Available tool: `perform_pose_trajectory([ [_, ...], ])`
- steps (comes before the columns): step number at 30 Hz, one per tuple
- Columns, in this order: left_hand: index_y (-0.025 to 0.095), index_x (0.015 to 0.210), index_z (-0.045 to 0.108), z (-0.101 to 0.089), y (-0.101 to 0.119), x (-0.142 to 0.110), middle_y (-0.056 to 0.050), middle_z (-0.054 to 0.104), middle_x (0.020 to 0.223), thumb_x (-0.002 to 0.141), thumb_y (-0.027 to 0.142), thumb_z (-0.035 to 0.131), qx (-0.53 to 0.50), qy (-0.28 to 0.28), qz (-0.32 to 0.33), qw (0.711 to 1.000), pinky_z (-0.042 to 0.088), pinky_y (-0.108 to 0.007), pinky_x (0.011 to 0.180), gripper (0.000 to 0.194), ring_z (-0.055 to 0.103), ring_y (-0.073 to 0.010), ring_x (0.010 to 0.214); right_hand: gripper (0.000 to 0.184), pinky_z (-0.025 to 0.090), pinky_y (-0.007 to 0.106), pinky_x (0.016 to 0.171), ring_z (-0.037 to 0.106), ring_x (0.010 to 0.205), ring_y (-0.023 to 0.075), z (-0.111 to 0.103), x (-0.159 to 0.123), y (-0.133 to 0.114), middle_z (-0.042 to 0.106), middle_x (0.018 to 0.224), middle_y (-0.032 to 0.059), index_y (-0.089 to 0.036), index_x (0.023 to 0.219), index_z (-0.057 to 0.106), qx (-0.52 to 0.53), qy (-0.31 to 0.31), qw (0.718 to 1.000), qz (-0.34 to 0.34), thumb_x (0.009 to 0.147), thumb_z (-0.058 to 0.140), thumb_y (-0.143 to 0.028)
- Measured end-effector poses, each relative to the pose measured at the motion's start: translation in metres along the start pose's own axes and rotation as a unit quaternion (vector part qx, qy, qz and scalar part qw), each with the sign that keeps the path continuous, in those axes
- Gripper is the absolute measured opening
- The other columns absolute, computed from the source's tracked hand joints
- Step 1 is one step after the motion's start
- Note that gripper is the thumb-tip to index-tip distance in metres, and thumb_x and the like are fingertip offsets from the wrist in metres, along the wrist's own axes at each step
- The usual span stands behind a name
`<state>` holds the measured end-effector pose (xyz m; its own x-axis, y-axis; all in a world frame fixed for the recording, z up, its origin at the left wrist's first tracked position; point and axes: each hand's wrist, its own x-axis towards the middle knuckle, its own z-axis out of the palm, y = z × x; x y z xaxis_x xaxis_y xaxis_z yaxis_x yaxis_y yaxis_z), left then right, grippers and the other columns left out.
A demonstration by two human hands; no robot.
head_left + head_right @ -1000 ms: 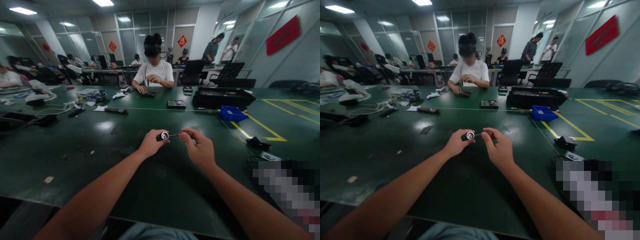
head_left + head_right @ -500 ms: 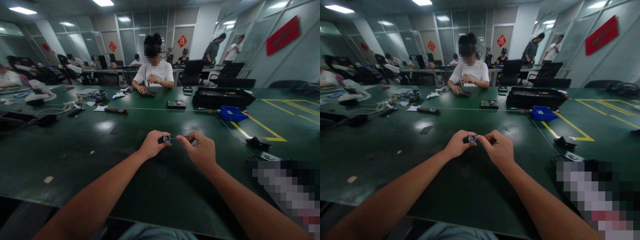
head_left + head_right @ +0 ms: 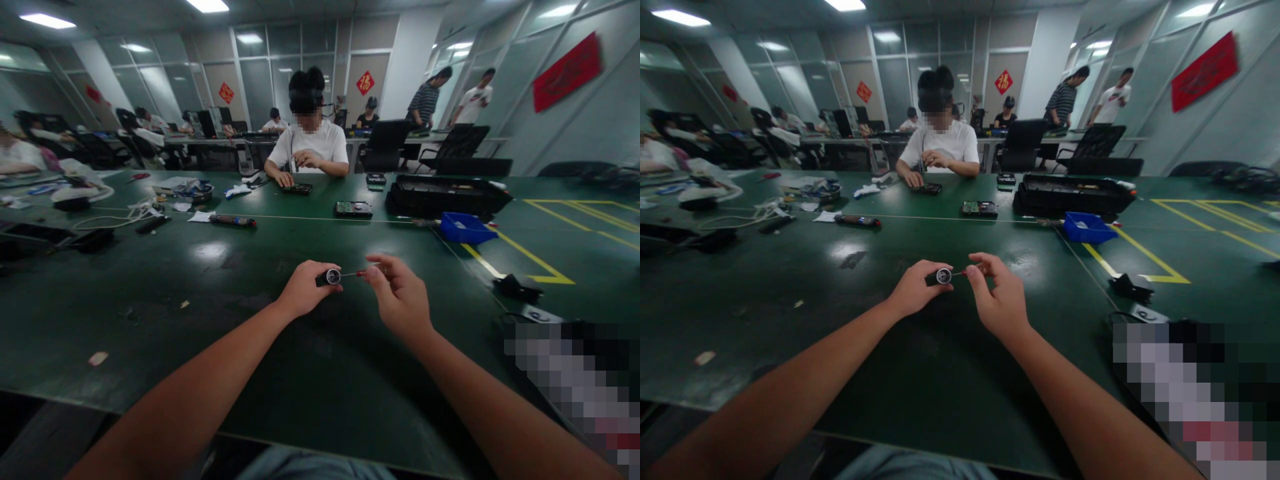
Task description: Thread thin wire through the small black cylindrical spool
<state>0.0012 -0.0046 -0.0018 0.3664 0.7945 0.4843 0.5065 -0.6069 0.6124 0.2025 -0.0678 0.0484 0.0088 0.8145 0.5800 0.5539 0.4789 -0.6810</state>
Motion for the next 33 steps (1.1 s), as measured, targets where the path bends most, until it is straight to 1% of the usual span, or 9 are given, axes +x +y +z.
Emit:
perform_pose_trajectory([
  [4, 0.025, 0.116, 0.072, -0.002, 0.002, 0.000, -0.003, 0.075, 0.111, 0.079, 0.035, 0.082, -0.008, -0.004, -0.001, 1.000, 0.049, -0.039, 0.094, 0.039, 0.065, -0.0235, 0.104, 0.029, 0.055, 0.036, 0.077, 0.069, 0.078, 0.0194, 0.006, 0.003, 0.009, 0.073, 0.085, 0.0051, -0.019, 0.102, 0.069, 0.110, 0.031, 0.991, 0.075, 0.097, 0.055, -0.044],
  [8, 0.025, 0.117, 0.072, -0.003, 0.003, 0.000, -0.004, 0.074, 0.112, 0.079, 0.035, 0.082, -0.001, -0.014, 0.003, 1.000, 0.048, -0.040, 0.095, 0.041, 0.064, -0.0239, 0.105, 0.031, 0.055, 0.034, 0.069, 0.066, 0.071, 0.0174, 0.011, 0.008, 0.022, 0.068, 0.082, 0.0042, -0.019, 0.095, 0.066, 0.211, 0.061, 0.963, 0.158, 0.097, 0.053, -0.047],
  [11, 0.026, 0.117, 0.072, -0.003, 0.002, 0.000, -0.003, 0.074, 0.112, 0.079, 0.035, 0.083, 0.003, -0.016, 0.002, 1.000, 0.047, -0.041, 0.096, 0.041, 0.064, -0.0239, 0.105, 0.030, 0.055, 0.034, 0.068, 0.066, 0.071, 0.0171, 0.012, 0.009, 0.024, 0.067, 0.082, 0.0040, -0.019, 0.094, 0.065, 0.223, 0.082, 0.955, 0.180, 0.097, 0.053, -0.048],
  [16, 0.026, 0.118, 0.071, -0.002, 0.003, 0.000, -0.003, 0.074, 0.110, 0.079, 0.035, 0.082, 0.003, -0.014, 0.001, 1.000, 0.048, -0.039, 0.093, 0.042, 0.064, -0.0234, 0.103, 0.031, 0.054, 0.036, 0.072, 0.067, 0.074, 0.0181, 0.010, 0.006, 0.014, 0.070, 0.083, 0.0047, -0.020, 0.098, 0.065, 0.110, 0.077, 0.984, 0.120, 0.099, 0.050, -0.046],
  [22, 0.025, 0.117, 0.072, -0.002, 0.003, 0.000, -0.004, 0.075, 0.110, 0.079, 0.037, 0.082, 0.001, -0.009, 0.007, 1.000, 0.047, -0.040, 0.093, 0.041, 0.064, -0.0237, 0.103, 0.028, 0.053, 0.035, 0.073, 0.071, 0.079, 0.0199, 0.008, 0.000, 0.006, 0.074, 0.087, 0.0051, -0.021, 0.107, 0.065, 0.024, 0.044, 0.998, 0.032, 0.101, 0.049, -0.043],
  [24, 0.025, 0.117, 0.072, -0.002, 0.002, 0.000, -0.003, 0.075, 0.110, 0.079, 0.037, 0.082, -0.002, -0.007, 0.007, 1.000, 0.048, -0.040, 0.094, 0.041, 0.064, -0.0237, 0.103, 0.026, 0.052, 0.033, 0.071, 0.071, 0.075, 0.0193, 0.005, 0.000, 0.002, 0.075, 0.085, 0.0043, -0.021, 0.102, 0.067, -0.021, 0.040, 0.999, -0.002, 0.098, 0.055, -0.043],
  [26, 0.026, 0.117, 0.072, -0.002, 0.001, 0.000, -0.003, 0.075, 0.110, 0.079, 0.038, 0.082, -0.002, -0.010, 0.007, 1.000, 0.048, -0.039, 0.093, 0.041, 0.064, -0.0236, 0.103, 0.026, 0.050, 0.031, 0.065, 0.068, 0.067, 0.0176, 0.002, 0.000, 0.000, 0.074, 0.079, 0.0029, -0.021, 0.089, 0.069, -0.065, 0.044, 0.997, -0.029, 0.092, 0.063, -0.046],
  [29, 0.026, 0.117, 0.072, -0.002, 0.000, 0.000, -0.003, 0.074, 0.110, 0.080, 0.039, 0.081, 0.000, -0.015, 0.006, 1.000, 0.048, -0.039, 0.093, 0.041, 0.064, -0.0236, 0.103, 0.033, 0.044, 0.028, 0.056, 0.061, 0.054, 0.0144, 0.000, 0.001, -0.001, 0.068, 0.065, 0.0000, -0.021, 0.071, 0.064, -0.106, 0.054, 0.992, -0.048, 0.087, 0.070, -0.050],
  [33, 0.026, 0.118, 0.072, -0.002, 0.000, -0.001, -0.003, 0.074, 0.111, 0.080, 0.040, 0.081, -0.001, -0.012, 0.008, 1.000, 0.048, -0.039, 0.093, 0.042, 0.064, -0.0235, 0.103, 0.037, 0.040, 0.027, 0.052, 0.055, 0.048, 0.0120, 0.000, 0.001, 0.001, 0.065, 0.059, -0.0015, -0.021, 0.066, 0.062, -0.122, 0.060, 0.989, -0.058, 0.086, 0.071, -0.051],
])
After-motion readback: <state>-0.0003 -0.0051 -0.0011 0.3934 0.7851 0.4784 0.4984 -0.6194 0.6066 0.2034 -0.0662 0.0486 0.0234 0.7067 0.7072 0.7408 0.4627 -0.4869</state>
